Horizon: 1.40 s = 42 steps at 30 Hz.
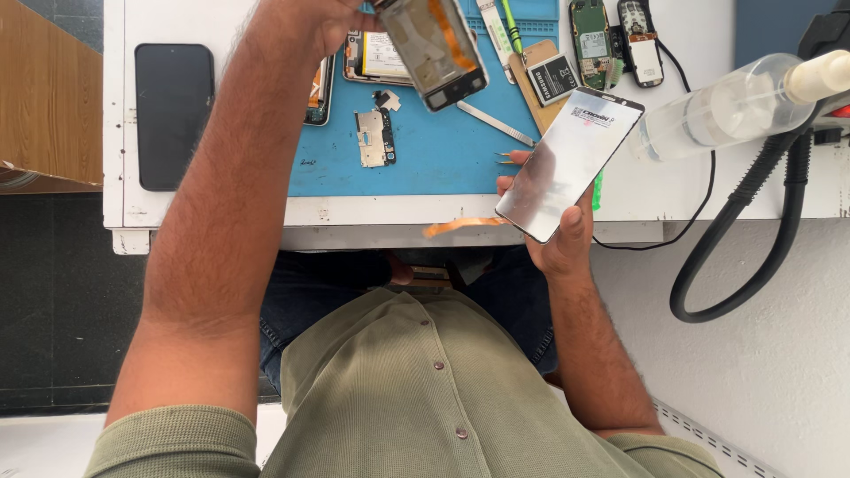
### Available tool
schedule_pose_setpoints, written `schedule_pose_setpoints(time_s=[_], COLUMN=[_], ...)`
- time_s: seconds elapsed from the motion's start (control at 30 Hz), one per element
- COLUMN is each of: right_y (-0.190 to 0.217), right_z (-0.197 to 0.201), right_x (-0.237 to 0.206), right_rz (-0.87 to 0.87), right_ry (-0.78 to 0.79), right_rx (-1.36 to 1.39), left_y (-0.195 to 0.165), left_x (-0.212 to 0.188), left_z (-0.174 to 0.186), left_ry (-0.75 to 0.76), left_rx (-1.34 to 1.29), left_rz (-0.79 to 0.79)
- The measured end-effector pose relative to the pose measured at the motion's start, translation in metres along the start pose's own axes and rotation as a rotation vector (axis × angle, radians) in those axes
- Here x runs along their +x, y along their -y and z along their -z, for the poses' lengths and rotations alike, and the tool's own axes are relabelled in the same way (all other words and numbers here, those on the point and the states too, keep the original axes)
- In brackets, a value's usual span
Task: The person cleans a flexible ribbon cable with a metal tool and a brush, then connects it to a smartphone display. They attach the display to the phone chassis, insert the battery, and align the back cover.
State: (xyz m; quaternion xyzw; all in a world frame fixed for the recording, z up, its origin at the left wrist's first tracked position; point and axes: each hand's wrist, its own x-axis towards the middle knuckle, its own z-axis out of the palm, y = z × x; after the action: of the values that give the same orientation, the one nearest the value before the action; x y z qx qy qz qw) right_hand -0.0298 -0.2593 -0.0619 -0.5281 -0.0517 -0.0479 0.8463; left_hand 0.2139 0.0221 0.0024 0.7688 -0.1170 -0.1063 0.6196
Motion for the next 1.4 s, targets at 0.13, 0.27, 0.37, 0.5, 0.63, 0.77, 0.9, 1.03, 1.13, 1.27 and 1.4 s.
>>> schedule_pose_setpoints(time_s=[0.13,0.27,0.37,0.5,0.63,0.77,0.9,1.03,1.13,1.27,1.4], right_y=[0.0,0.001,0.001,0.001,0.001,-0.003,-0.013,-0.022,-0.027,-0.029,-0.029], right_z=[0.0,0.0,-0.002,-0.003,-0.004,-0.006,-0.007,-0.001,0.006,0.011,0.01], right_x=[-0.001,0.0,0.001,0.001,0.001,-0.001,-0.003,-0.009,-0.011,-0.013,-0.015], right_rz=[0.001,-0.001,0.006,0.001,0.01,0.096,0.169,0.194,0.214,0.228,0.242], right_ry=[0.003,-0.014,-0.029,-0.031,-0.074,-0.16,-0.141,-0.06,0.012,0.063,0.082], right_rx=[0.005,0.041,0.037,0.06,0.146,0.116,0.011,-0.097,-0.167,-0.244,-0.278], left_y=[0.004,0.007,0.01,0.011,0.007,0.005,0.006,0.008,0.01,0.013,0.013], left_x=[-0.001,-0.004,-0.011,-0.025,-0.041,-0.071,-0.087,-0.09,-0.089,-0.088,-0.089], left_z=[-0.005,-0.019,-0.028,-0.032,-0.024,-0.026,-0.03,-0.025,-0.018,-0.01,-0.003], left_ry=[-0.051,-0.125,-0.115,-0.093,0.119,0.144,0.145,0.105,0.072,0.054,0.106], left_rx=[-0.058,-0.212,-0.215,-0.308,-0.871,-1.091,-1.217,-1.167,-1.162,-1.13,-1.042], left_rz=[0.121,0.211,0.238,0.147,-0.046,-0.129,-0.151,-0.218,-0.253,-0.289,-0.367])
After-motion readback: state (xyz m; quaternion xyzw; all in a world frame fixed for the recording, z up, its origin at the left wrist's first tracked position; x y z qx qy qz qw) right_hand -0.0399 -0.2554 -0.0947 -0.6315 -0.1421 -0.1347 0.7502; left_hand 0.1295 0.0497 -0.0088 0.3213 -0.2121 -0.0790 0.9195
